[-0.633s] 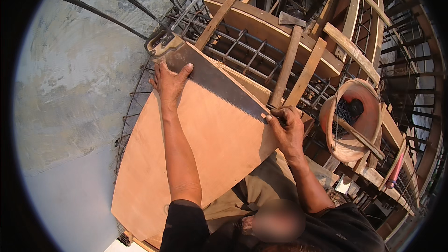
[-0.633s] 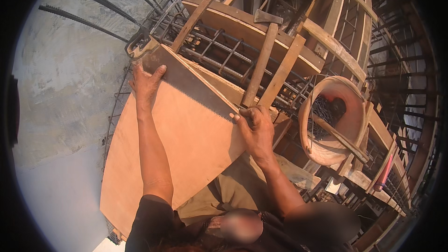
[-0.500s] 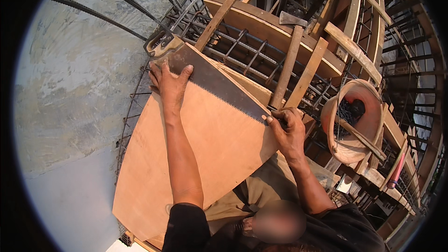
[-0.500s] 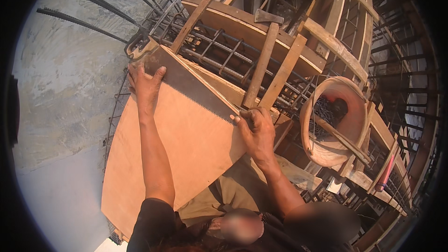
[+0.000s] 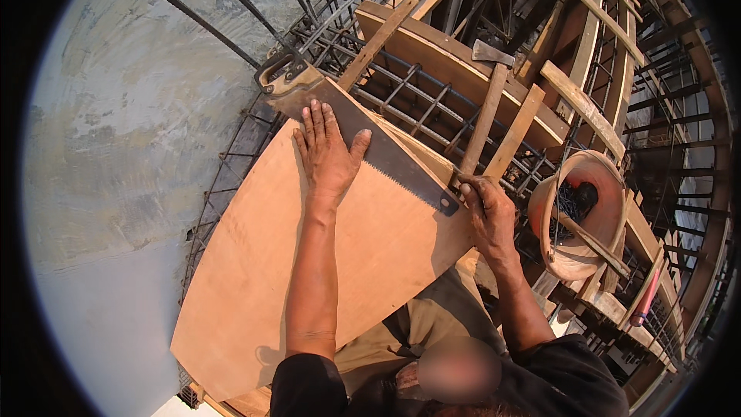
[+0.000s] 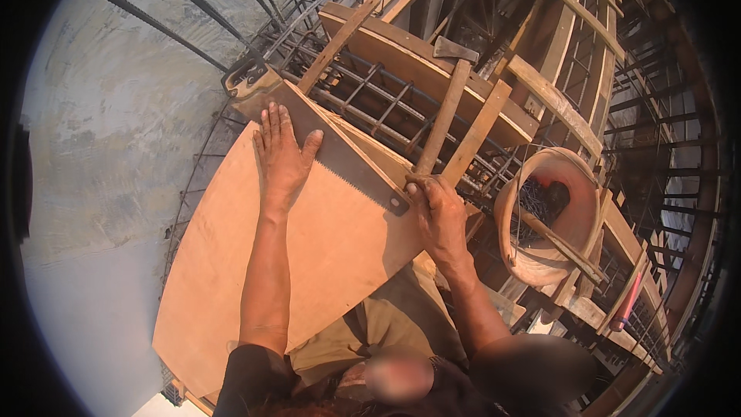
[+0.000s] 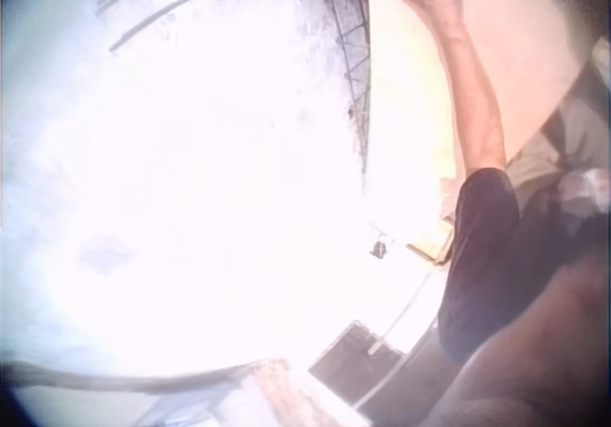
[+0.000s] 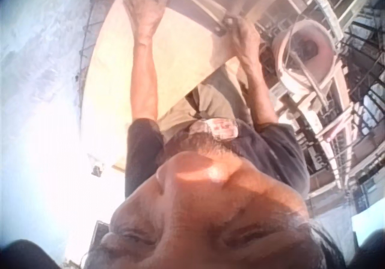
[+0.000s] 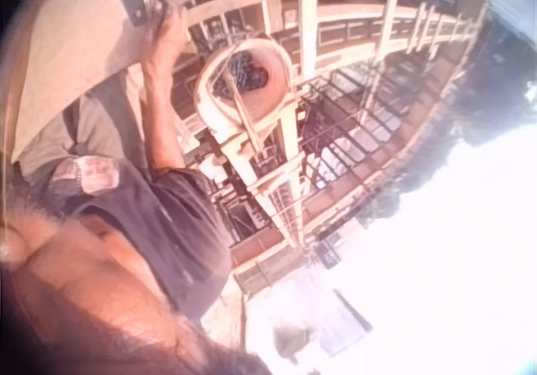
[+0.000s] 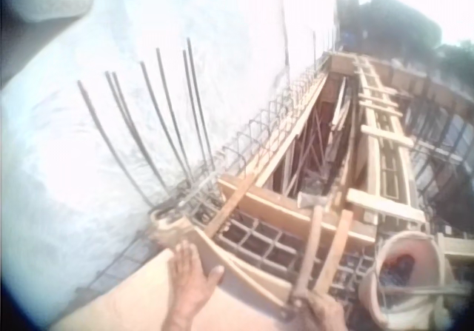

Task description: The person positions a curved plywood sheet against a rebar-reinforced wall, then uses a hand saw to trim the sheet. After cutting, the person uses a hammer to drive nails into the plywood to secure it to the wooden formwork frame.

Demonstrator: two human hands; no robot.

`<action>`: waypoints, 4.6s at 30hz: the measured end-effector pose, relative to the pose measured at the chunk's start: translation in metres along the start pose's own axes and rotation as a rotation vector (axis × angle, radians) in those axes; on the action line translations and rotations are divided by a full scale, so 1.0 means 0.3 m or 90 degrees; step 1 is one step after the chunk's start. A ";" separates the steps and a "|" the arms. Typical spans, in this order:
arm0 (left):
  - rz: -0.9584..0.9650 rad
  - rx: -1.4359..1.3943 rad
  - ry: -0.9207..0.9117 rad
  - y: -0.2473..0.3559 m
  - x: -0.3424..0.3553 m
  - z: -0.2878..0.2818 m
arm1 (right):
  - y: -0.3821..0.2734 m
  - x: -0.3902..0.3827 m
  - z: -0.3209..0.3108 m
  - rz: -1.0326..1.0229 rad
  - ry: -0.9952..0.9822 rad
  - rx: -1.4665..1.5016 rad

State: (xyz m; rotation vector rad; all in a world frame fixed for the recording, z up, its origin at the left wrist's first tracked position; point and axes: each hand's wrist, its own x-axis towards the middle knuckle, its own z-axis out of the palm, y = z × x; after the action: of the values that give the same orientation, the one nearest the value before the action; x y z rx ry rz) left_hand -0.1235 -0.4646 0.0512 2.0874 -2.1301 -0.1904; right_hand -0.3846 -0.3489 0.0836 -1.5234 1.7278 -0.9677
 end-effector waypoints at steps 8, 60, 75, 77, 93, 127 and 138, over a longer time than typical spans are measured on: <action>-0.038 0.008 -0.028 0.023 0.024 0.005 | -0.230 0.457 0.240 -0.198 -0.090 0.034; -0.033 -0.021 0.022 -0.016 0.029 0.068 | -0.208 0.566 0.240 -0.437 -0.363 -0.310; -0.061 0.012 -0.024 -0.017 0.026 0.070 | -0.101 0.249 -0.048 -0.366 -0.393 -0.318; -0.065 0.021 -0.031 -0.013 0.028 0.067 | -0.092 0.188 -0.105 -0.366 -0.400 -0.328; -0.047 0.028 0.014 -0.033 0.021 0.111 | -0.101 -0.091 -0.330 -0.279 -0.375 -0.329; 0.157 -0.355 0.147 -0.108 -0.043 0.033 | -0.191 0.096 0.334 -0.209 -0.048 -0.360; -0.161 -0.290 0.281 -0.129 0.078 0.062 | -0.250 0.145 0.323 -0.035 -0.066 -0.294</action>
State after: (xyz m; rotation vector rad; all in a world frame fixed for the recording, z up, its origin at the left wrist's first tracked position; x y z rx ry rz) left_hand -0.0897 -0.4891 0.0259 1.8975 -1.4161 -0.1986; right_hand -0.2693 -0.4079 0.0963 -1.8778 1.9292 -0.5202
